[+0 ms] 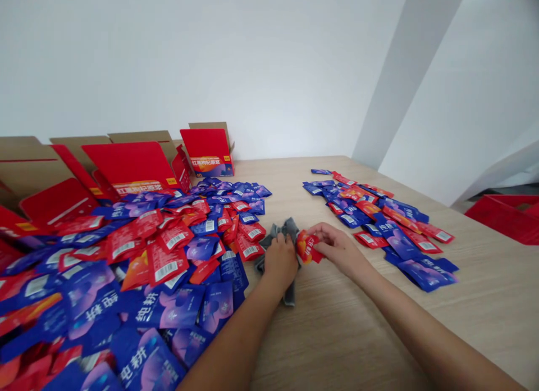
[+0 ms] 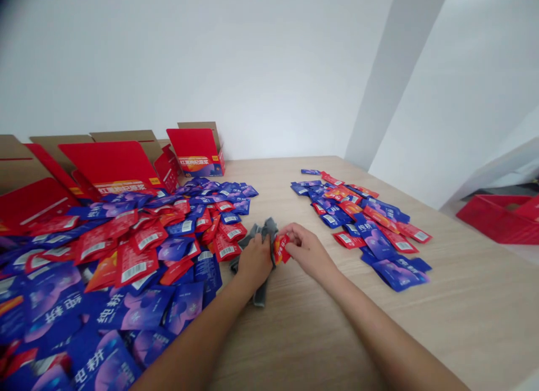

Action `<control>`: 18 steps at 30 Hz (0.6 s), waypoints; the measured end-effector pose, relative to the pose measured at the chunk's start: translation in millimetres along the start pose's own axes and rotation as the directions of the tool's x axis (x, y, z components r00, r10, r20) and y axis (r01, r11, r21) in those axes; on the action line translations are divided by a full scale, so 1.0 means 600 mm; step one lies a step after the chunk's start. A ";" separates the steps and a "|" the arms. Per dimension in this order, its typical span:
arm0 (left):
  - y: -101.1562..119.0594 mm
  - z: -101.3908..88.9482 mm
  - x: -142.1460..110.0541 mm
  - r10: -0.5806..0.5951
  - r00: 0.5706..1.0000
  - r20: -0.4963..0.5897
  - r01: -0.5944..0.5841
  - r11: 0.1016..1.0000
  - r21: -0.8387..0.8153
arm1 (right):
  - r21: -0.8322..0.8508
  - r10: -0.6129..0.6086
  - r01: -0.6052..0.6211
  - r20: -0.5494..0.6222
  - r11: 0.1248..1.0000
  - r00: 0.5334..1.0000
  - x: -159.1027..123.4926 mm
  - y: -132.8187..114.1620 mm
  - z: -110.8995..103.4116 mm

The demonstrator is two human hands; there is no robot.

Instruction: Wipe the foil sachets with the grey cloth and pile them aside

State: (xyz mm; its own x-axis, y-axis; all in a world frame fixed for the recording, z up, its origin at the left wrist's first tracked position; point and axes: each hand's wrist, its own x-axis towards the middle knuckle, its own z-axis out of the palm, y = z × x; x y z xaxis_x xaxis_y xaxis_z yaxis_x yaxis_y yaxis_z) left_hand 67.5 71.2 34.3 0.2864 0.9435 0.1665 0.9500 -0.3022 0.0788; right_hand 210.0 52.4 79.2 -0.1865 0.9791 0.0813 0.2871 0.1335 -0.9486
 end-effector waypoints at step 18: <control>0.001 0.009 -0.003 0.025 0.999 -0.028 -0.024 0.999 0.025 | -0.314 -0.089 0.110 0.082 0.943 0.993 0.179 -0.115 0.078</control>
State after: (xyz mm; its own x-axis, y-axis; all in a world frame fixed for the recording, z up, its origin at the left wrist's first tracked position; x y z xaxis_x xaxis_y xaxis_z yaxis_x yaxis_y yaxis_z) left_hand 68.4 70.0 28.8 0.3061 0.9316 0.1959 0.9456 -0.3213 0.0506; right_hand 126.1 141.3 139.1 -0.2874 0.9475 0.1398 0.5450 0.2819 -0.7896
